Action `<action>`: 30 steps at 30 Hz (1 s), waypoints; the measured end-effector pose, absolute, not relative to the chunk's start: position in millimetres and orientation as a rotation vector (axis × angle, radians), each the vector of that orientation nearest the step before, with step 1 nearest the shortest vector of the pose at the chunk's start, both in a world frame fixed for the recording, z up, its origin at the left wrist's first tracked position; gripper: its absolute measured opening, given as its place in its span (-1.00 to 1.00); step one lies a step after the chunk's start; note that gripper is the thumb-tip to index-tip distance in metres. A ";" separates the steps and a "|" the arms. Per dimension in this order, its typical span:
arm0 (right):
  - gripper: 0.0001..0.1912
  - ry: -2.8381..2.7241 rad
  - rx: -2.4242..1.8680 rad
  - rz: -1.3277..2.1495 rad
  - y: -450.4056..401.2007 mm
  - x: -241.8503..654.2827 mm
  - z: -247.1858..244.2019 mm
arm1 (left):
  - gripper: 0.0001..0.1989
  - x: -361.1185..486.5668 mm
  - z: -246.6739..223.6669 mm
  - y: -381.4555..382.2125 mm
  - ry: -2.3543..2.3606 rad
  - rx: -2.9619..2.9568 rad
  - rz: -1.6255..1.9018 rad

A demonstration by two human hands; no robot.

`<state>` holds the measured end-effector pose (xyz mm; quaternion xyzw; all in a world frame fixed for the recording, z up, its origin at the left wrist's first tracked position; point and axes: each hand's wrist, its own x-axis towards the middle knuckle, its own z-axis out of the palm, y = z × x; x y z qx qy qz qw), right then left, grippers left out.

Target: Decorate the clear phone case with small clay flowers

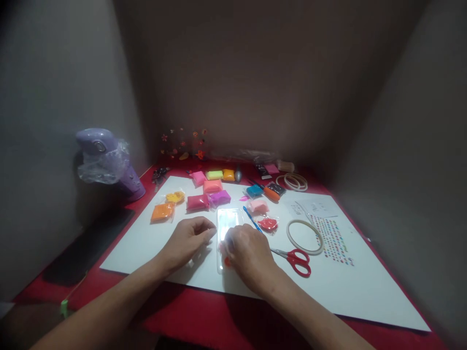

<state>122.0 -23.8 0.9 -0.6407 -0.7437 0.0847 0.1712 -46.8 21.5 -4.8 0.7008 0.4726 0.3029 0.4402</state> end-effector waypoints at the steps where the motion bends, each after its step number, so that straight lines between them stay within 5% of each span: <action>1: -0.85 -2.124 -1.818 0.224 -23.7 122.2 0.2 | -0.84 -46.9 -4.1 21.2 1.180 1.747 0.749; 21: -0.92 -2.138 -1.767 0.082 -26.1 125.5 3.2 | -0.87 -46.9 -1.4 17.3 1.202 1.972 0.703; 30: -0.75 -2.065 -1.188 -0.037 -37.5 159.8 2.9 | -0.84 -45.1 4.1 15.2 1.168 2.196 0.624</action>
